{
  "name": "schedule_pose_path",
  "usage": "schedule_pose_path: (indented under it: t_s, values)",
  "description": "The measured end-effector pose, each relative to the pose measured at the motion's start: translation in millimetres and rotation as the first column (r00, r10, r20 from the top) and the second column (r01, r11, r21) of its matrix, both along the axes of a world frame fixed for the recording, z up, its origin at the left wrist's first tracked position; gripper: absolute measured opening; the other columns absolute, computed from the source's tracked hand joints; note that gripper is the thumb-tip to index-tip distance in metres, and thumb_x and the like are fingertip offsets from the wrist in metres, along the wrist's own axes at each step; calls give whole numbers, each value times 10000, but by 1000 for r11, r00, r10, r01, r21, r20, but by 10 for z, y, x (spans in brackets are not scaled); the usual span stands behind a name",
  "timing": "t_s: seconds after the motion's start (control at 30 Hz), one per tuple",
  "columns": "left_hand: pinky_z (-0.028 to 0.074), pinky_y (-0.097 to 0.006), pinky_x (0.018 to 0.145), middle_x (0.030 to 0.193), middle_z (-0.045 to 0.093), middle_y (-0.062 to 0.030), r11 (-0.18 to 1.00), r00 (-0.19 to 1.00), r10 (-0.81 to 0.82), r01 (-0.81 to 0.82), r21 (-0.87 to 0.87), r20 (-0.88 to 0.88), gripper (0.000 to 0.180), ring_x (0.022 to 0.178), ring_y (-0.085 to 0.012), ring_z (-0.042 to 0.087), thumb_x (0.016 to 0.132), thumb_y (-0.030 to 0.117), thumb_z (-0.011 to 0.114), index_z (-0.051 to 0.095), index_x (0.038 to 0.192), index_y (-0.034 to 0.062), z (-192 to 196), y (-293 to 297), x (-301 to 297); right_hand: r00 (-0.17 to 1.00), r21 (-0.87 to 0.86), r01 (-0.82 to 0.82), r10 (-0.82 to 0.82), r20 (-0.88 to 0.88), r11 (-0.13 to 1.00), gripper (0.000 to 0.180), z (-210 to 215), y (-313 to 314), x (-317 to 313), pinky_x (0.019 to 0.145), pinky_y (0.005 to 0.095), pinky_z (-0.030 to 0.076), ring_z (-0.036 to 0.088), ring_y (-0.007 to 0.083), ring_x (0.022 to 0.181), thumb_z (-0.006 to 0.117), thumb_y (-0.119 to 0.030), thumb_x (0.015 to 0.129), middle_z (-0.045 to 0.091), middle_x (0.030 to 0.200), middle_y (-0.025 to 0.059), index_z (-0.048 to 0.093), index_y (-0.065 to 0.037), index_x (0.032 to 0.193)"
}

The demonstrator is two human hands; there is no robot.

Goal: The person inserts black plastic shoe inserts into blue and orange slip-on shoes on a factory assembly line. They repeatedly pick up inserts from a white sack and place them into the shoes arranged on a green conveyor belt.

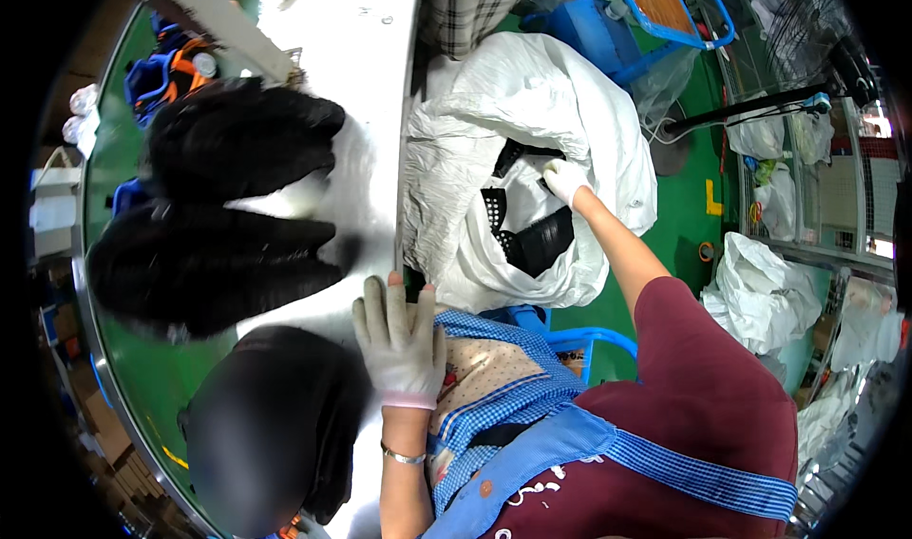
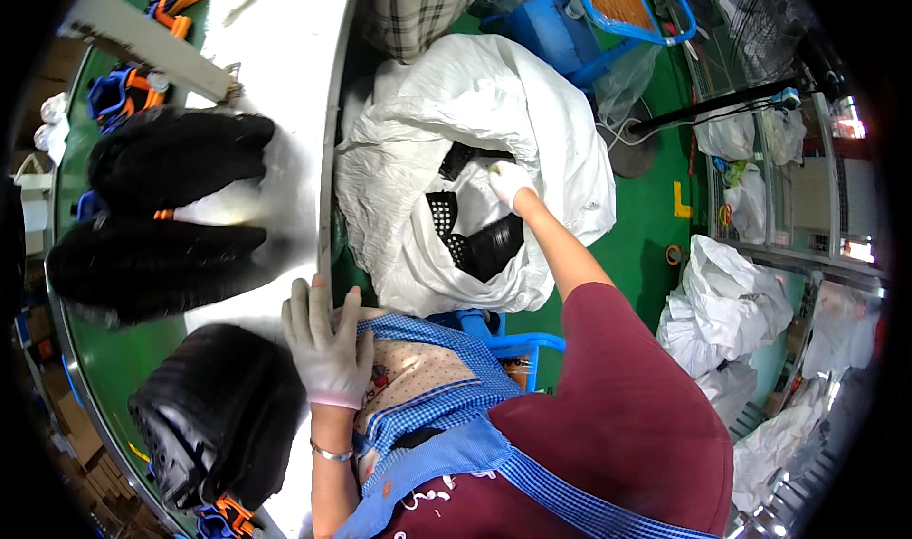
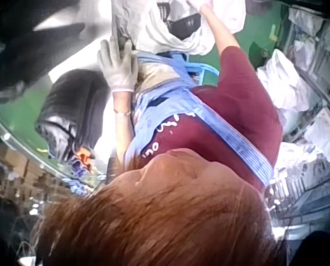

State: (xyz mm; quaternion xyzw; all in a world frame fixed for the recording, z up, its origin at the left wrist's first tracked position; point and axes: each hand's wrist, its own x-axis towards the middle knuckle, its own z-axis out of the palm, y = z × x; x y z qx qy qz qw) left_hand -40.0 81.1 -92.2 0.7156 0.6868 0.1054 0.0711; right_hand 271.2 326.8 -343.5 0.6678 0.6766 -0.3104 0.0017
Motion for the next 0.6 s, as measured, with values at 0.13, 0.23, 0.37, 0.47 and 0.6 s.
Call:
schedule_pose_path:
  t_s: [0.13,0.23,0.37,0.47,0.6]
  values:
    - [303,-603,1097,1508,329,-165,998,998,-6,1,-69,-68,512,1362,-458,330,741,202,741,647,1241,147,41,171,13,985,-107,52,-33,170,993,321,-507,-175,242,945,451,487,622,370,1070,498,-178,864,658,1142,200,669,-84,1118]
    - [309,-604,1096,1510,332,-144,997,994,-12,3,-83,-113,493,1361,-458,332,737,204,747,663,1220,154,31,282,23,915,118,-309,261,306,944,358,-738,-256,285,955,424,465,557,331,1122,484,-86,874,581,1161,153,588,-74,1216]
    - [321,-619,1074,1417,443,-65,991,981,-45,21,-131,-188,411,1318,-467,378,765,221,723,690,1168,150,40,474,71,615,-2,-583,443,653,812,399,-1011,-206,318,991,441,422,492,323,1219,546,-125,846,563,1262,108,568,-101,1244]
    - [321,-609,1071,1324,526,-27,985,974,-44,5,-173,-223,371,1282,-468,416,787,241,698,701,1147,147,62,542,89,472,-150,-606,505,723,781,427,-1112,-103,265,1026,510,361,450,307,1273,481,-188,917,541,1315,97,525,-115,1335]
    - [306,-607,1084,1303,559,-30,984,973,-43,2,-178,-226,367,1282,-485,409,781,230,694,708,1138,149,55,548,92,353,-280,-586,550,757,761,434,-1208,4,237,1034,572,350,424,371,1305,457,-209,946,524,1360,103,499,-124,1370]
